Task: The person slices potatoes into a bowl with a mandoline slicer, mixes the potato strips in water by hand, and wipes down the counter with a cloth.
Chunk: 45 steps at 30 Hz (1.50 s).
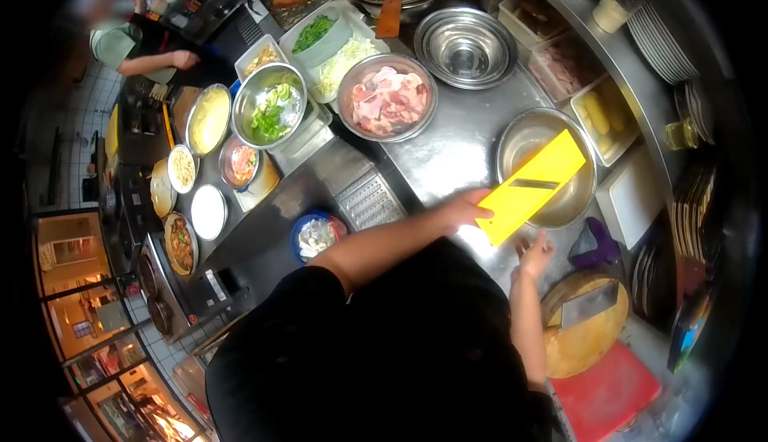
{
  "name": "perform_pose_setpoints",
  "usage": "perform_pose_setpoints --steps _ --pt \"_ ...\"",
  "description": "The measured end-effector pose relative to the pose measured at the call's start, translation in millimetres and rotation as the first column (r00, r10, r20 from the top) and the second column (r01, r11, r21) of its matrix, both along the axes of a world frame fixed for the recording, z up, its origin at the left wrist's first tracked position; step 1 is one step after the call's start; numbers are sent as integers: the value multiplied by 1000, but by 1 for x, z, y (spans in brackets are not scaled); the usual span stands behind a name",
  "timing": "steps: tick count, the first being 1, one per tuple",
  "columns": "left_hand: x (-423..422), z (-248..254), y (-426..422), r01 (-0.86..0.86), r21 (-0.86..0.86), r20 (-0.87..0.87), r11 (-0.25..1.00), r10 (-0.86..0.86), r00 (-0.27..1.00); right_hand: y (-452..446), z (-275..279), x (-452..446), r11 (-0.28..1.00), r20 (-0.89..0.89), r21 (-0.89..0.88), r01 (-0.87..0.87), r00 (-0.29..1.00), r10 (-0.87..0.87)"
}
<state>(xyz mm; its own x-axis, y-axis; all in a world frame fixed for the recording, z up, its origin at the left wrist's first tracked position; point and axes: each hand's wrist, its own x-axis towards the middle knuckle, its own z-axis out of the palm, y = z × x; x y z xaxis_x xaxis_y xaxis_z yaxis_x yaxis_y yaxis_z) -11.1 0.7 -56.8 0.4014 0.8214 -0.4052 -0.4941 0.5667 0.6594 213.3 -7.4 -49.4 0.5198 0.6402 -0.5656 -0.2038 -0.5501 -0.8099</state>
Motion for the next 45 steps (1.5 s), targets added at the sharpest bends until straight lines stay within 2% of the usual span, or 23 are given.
perform_pose_setpoints --steps 1,3,5,8,13,16,18,19,22,24,25,26,28,30,34,36,37,39,42,44,45 --pt "1 -1 -1 -13 -1 13 1000 13 1000 5 -3 9 999 -45 36 18 999 -16" --pt "0 -7 -3 -34 2 31 999 33 999 15 -4 21 991 -143 111 -72 986 88" --pt "-3 -14 -6 -20 74 42 997 17 999 24 -4 31 979 -207 160 -124 966 156" --pt "-5 -14 4 40 166 -58 985 -31 998 28 3 26 986 -231 127 -105 964 133" --pt "1 -27 25 109 143 -152 984 -87 985 13 1 16 985 -276 154 -77 954 118" --pt "12 -25 30 1 110 -181 994 19 983 5 2 8 986 -287 154 -66 952 109" --pt "14 -23 33 4 75 -176 997 10 984 2 5 5 990 -284 132 -48 955 84" --pt "14 -22 34 6 56 -174 998 4 985 0 6 6 986 -281 150 -68 954 108" --pt "12 -19 26 -40 61 -205 997 52 977 -1 -17 28 983 -294 43 -178 938 183" --pt "18 -5 26 -25 17 -293 1000 29 956 -14 -8 35 978 -156 43 -204 966 209" --pt "21 -16 26 -46 3 -241 999 45 969 -21 19 28 983 -82 67 -170 981 175" --pt "25 6 22 -81 -18 -297 997 72 952 -30 35 30 972 -80 166 -168 980 183" --pt "30 8 24 -128 -38 -277 991 113 954 -37 59 41 929 158 219 -298 950 268" --pt "36 14 21 -152 -67 -273 986 128 953 -48 97 56 888 254 310 -339 930 266" --pt "34 4 23 -158 -92 -288 983 125 949 -59 129 94 828 341 475 -297 930 138" --pt "28 3 21 -147 -61 -238 987 129 963 -66 148 112 792 430 538 -288 902 36" --pt "24 -7 25 -145 -59 -155 988 135 979 -68 158 125 784 516 537 -311 857 -13" --pt "29 15 29 -131 -93 -230 987 106 967 -72 184 152 768 681 537 -348 716 -152" --pt "34 27 32 -108 -98 -325 989 71 943 -76 236 202 783 807 532 -321 473 -354" --pt "28 14 32 -92 -93 -329 991 57 943 -76 270 242 833 882 471 -290 171 -439" --pt "28 12 31 -112 -111 -314 987 72 947 -74 283 266 816 861 502 -288 81 -501"
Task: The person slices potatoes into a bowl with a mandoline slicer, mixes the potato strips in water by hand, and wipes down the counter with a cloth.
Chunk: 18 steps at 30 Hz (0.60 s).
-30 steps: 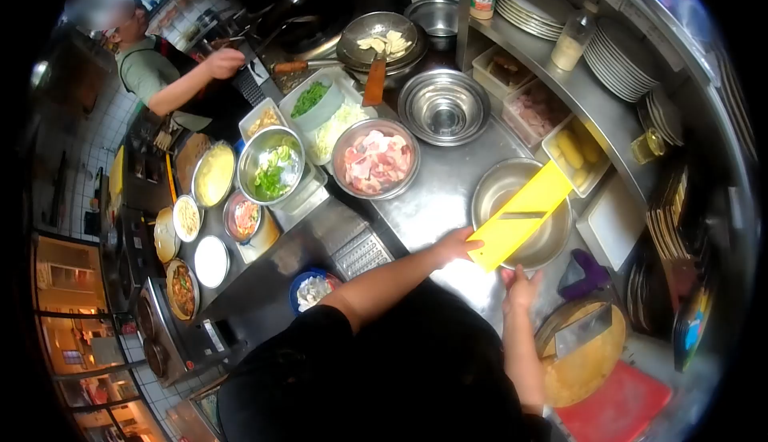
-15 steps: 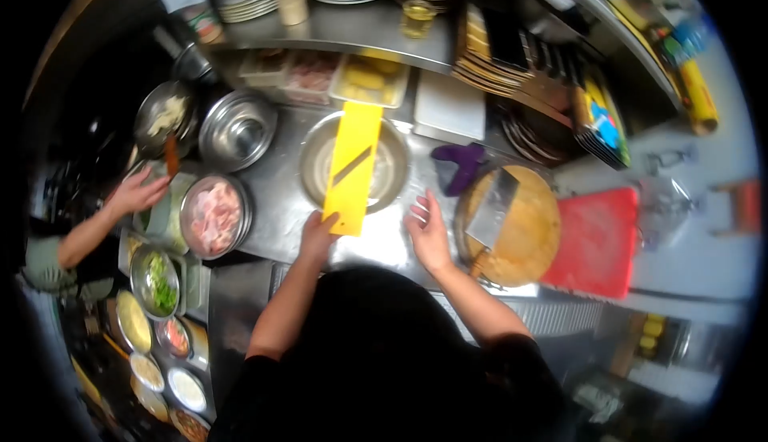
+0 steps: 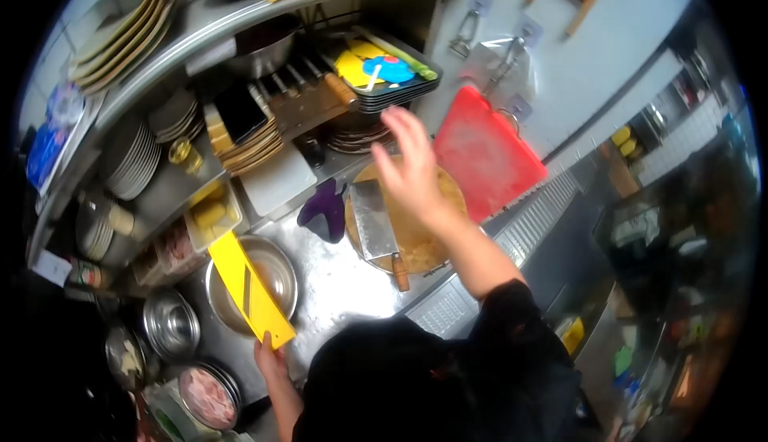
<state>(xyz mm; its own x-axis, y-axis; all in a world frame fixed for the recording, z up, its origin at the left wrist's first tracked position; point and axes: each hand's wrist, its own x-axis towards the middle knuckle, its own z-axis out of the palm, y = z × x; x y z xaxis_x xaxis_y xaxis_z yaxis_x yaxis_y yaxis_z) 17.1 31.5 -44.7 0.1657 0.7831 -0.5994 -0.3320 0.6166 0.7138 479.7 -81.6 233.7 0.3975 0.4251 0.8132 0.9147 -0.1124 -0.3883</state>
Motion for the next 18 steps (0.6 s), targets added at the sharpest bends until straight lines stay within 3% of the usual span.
perform_pose_setpoints --steps 4,7,10,13,14,18 --pt "3 5 -3 -24 -44 0 999 24 1000 12 23 104 968 104 -12 251 963 -248" --pt "3 6 -1 -22 -64 -10 998 21 1000 29 23 180 921 169 -225 319 943 -286" --pt "4 8 -2 -38 -69 -44 997 35 998 57 32 232 836 92 -533 127 991 -92" --pt "4 7 -1 -44 -64 -36 997 42 998 82 41 246 549 81 -824 144 987 -136" --pt "4 8 -1 -44 -64 -29 997 42 999 91 41 251 524 106 -837 158 986 -129" --pt "11 13 -7 -80 -59 -45 995 77 996 103 38 250 625 84 -774 103 995 -60"
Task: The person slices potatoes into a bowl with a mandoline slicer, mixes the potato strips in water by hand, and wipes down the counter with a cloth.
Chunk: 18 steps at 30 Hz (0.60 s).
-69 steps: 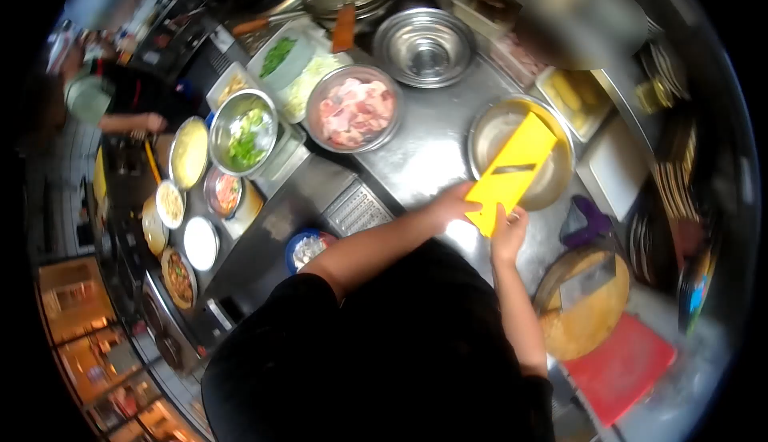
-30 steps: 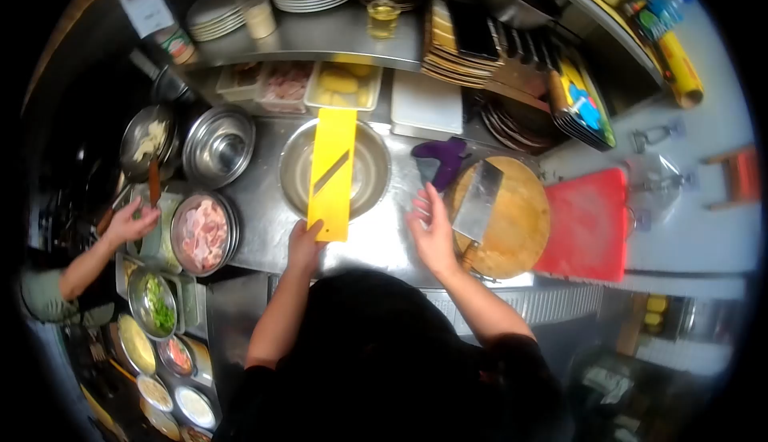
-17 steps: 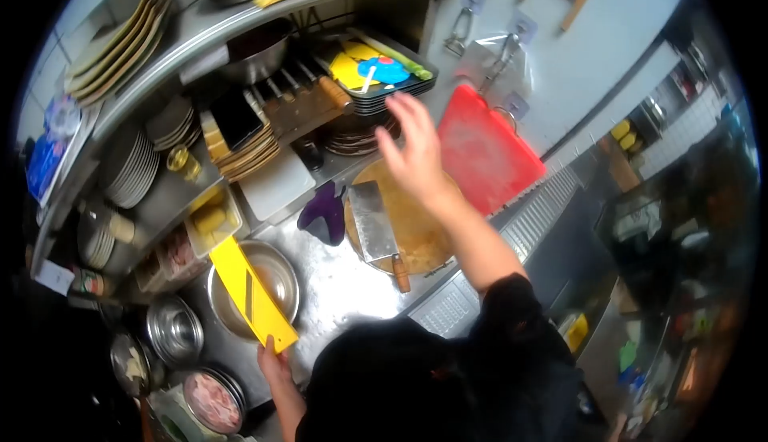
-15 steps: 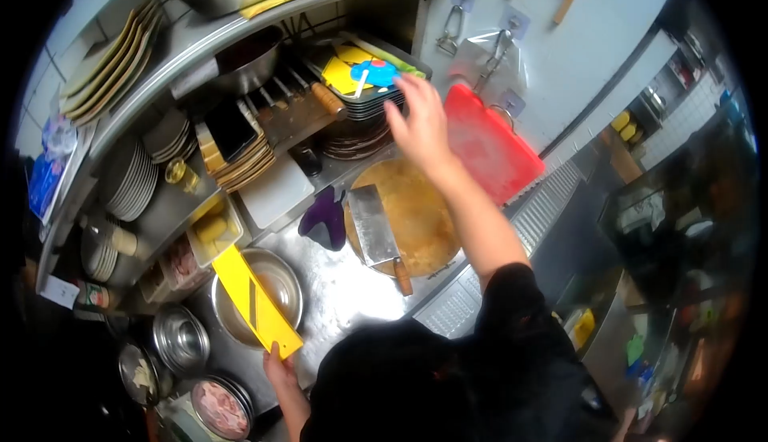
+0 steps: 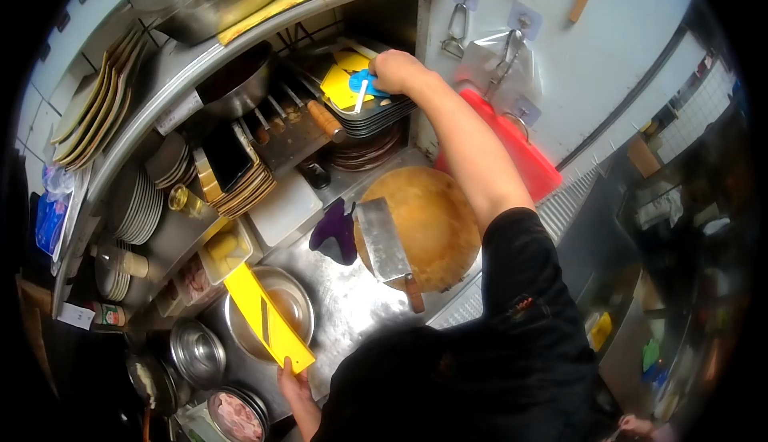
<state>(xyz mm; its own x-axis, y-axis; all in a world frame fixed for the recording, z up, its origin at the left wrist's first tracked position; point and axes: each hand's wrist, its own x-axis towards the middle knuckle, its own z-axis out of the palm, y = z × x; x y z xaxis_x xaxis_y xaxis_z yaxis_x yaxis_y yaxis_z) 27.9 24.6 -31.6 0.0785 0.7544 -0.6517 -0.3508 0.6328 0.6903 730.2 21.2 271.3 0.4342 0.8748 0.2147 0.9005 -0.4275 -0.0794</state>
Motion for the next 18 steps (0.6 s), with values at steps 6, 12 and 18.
perform_pose_setpoints --steps 6,12,18 --pt "1 3 0 26 6 -16 1000 -26 1000 19 -27 -4 862 218 414 -292 951 217" --pt "-4 -3 3 41 16 -37 999 -40 999 16 5 -6 984 40 -132 119 993 -115" --pt "5 8 -1 46 37 -54 998 -44 998 20 7 -4 951 -70 -283 129 986 -154"
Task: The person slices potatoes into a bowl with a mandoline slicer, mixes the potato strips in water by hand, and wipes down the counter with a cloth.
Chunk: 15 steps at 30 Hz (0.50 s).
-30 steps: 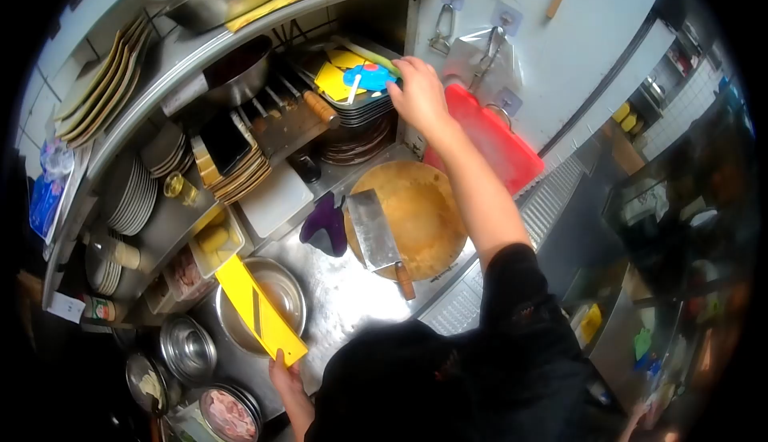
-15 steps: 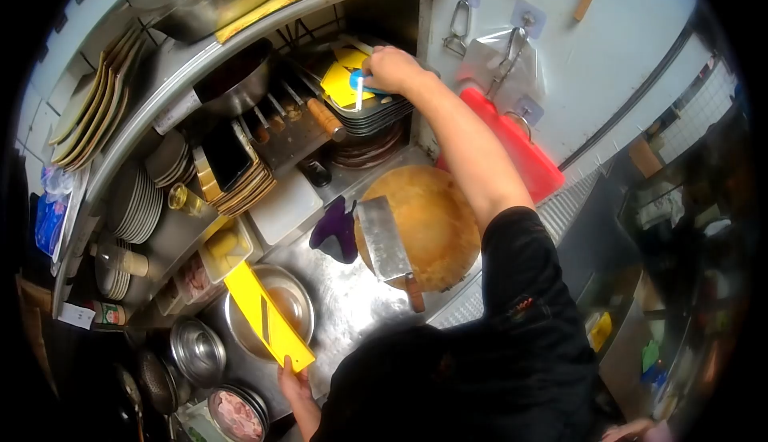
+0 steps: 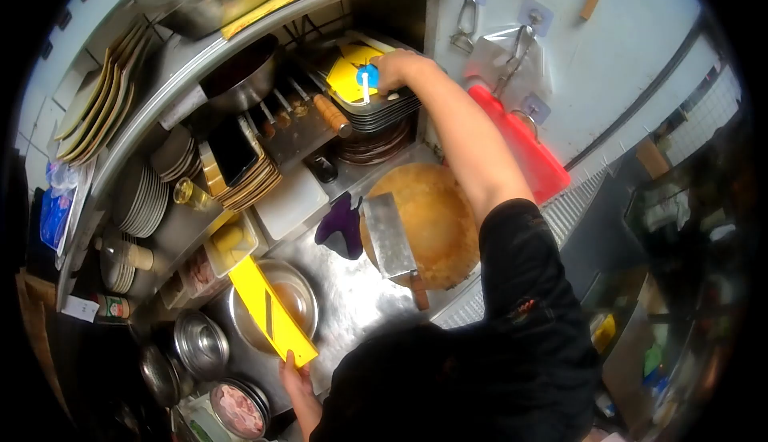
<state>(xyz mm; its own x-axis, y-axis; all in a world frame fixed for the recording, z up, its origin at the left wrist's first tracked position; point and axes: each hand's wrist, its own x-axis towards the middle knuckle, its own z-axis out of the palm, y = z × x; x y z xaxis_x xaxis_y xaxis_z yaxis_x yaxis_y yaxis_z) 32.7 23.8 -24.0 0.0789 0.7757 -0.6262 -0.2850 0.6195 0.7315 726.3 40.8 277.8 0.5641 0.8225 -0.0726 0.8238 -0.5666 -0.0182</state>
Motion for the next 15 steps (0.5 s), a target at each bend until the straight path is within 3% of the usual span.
perform_pose_setpoints --steps 4,5,7,9,10,12,14,15 --pt "5 4 2 19 1 -93 1000 -19 995 5 -9 30 997 -3 13 -71 997 71" --pt "1 -2 4 31 -2 -106 1000 -31 994 3 -8 36 995 -51 80 -56 997 60" --pt "-3 -5 6 29 -18 -128 999 -31 991 8 8 37 1000 -212 -11 25 977 -27" --pt "-3 -2 6 27 -19 -122 999 -29 992 4 18 38 1000 -163 19 -8 987 11" --pt "-3 -6 5 -5 -24 -103 1000 2 995 -1 14 40 986 -132 166 -36 989 58" --pt "1 4 3 -8 -41 -120 999 3 993 2 18 62 994 -319 104 -26 946 58" --pt "3 5 3 -23 -33 -65 999 21 998 -4 16 77 967 -313 253 -24 944 105" --pt "1 4 2 -29 -16 -49 999 29 998 -1 19 89 982 -298 176 68 954 -13"
